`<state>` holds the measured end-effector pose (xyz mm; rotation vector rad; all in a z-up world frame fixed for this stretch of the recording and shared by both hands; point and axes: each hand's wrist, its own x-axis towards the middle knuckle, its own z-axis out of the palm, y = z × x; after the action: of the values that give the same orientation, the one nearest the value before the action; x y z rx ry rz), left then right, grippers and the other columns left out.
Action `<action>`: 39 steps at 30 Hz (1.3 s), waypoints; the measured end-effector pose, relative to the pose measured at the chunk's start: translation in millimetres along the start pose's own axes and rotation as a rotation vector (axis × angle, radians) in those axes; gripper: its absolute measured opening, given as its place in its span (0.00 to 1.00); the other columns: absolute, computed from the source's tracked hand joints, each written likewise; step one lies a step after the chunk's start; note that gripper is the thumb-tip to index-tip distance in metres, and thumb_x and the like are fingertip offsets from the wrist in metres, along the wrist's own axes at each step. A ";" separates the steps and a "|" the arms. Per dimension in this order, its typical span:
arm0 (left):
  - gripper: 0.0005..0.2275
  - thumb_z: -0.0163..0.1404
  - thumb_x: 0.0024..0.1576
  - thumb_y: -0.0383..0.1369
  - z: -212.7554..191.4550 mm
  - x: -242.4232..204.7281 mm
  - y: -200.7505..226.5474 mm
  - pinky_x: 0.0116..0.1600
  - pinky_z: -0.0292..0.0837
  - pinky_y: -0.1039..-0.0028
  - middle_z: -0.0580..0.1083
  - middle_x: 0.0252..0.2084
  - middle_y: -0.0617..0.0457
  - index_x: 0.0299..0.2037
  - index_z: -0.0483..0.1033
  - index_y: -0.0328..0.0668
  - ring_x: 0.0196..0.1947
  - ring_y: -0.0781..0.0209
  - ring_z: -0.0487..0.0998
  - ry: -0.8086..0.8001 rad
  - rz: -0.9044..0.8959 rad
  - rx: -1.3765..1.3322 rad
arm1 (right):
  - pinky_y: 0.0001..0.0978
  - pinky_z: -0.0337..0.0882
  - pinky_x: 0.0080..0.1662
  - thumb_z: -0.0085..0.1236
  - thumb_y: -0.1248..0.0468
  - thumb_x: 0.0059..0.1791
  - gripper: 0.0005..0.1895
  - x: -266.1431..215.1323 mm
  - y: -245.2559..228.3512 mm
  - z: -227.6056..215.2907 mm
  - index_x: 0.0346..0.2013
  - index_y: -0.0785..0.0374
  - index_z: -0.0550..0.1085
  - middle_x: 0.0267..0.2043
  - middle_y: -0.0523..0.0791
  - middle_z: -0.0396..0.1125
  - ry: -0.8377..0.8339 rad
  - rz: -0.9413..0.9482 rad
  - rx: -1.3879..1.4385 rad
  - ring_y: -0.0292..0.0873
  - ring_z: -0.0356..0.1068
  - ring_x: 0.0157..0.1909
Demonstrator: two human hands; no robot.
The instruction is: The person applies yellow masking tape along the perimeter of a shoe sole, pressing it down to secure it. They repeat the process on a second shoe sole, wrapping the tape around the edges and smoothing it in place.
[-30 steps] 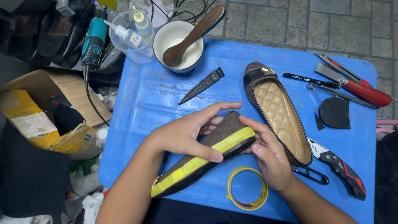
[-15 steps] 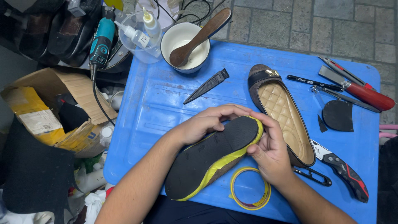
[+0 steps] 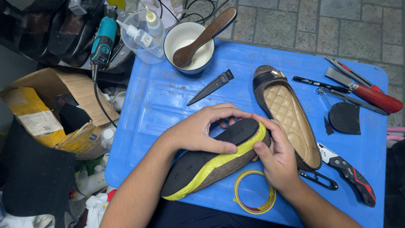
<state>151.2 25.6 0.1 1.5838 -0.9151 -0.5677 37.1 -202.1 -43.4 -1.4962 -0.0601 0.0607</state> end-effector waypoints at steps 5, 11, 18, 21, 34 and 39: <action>0.28 0.62 0.47 0.37 5.1 1.5 2.6 0.49 0.76 0.76 0.76 0.47 0.53 0.59 0.77 0.39 0.46 0.63 0.77 0.047 0.012 0.053 | 0.26 0.65 0.62 0.49 0.63 0.56 0.26 1.9 -2.5 2.2 0.67 0.70 0.59 0.61 0.48 0.61 -0.046 -0.101 0.023 0.35 0.64 0.61; 0.26 0.62 0.46 0.37 10.5 1.9 -2.4 0.46 0.77 0.77 0.76 0.44 0.52 0.57 0.79 0.38 0.42 0.64 0.78 0.023 -0.082 0.052 | 0.23 0.69 0.37 0.50 0.64 0.54 0.23 3.2 -4.0 1.6 0.63 0.68 0.61 0.51 0.48 0.68 -0.019 0.040 0.059 0.32 0.67 0.41; 0.31 0.62 0.50 0.44 -4.3 -5.8 -3.3 0.51 0.80 0.74 0.73 0.55 0.50 0.63 0.72 0.39 0.50 0.63 0.79 -0.047 -0.221 -0.104 | 0.23 0.69 0.32 0.48 0.64 0.55 0.20 3.1 1.8 -1.2 0.60 0.69 0.61 0.48 0.49 0.68 -0.004 0.063 0.108 0.33 0.67 0.36; 0.33 0.60 0.53 0.47 -18.6 -37.9 5.4 0.61 0.73 0.71 0.74 0.62 0.49 0.67 0.69 0.39 0.56 0.61 0.77 -0.050 -0.361 -0.176 | 0.24 0.70 0.33 0.48 0.65 0.56 0.21 0.5 2.7 -0.3 0.62 0.68 0.59 0.48 0.50 0.67 0.030 -0.017 0.135 0.34 0.67 0.36; 0.35 0.69 0.39 0.39 28.1 -165.9 16.6 0.56 0.73 0.70 0.79 0.56 0.48 0.60 0.75 0.39 0.54 0.60 0.78 0.571 -0.326 0.151 | 0.29 0.72 0.37 0.47 0.63 0.57 0.24 -5.7 16.1 -2.0 0.66 0.66 0.56 0.54 0.50 0.66 0.090 -0.095 0.275 0.38 0.70 0.43; 0.29 0.66 0.50 0.33 42.8 -167.2 -1.9 0.67 0.67 0.68 0.74 0.60 0.42 0.61 0.70 0.34 0.61 0.56 0.75 0.745 -0.089 -0.230 | 0.38 0.67 0.64 0.48 0.63 0.54 0.24 0.4 13.1 -6.1 0.63 0.65 0.56 0.62 0.54 0.64 0.016 -0.074 0.201 0.44 0.68 0.62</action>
<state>21.8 135.5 -31.5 1.4598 -0.2104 -0.1037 37.9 -207.1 -56.9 -1.2923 -0.0938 -0.0049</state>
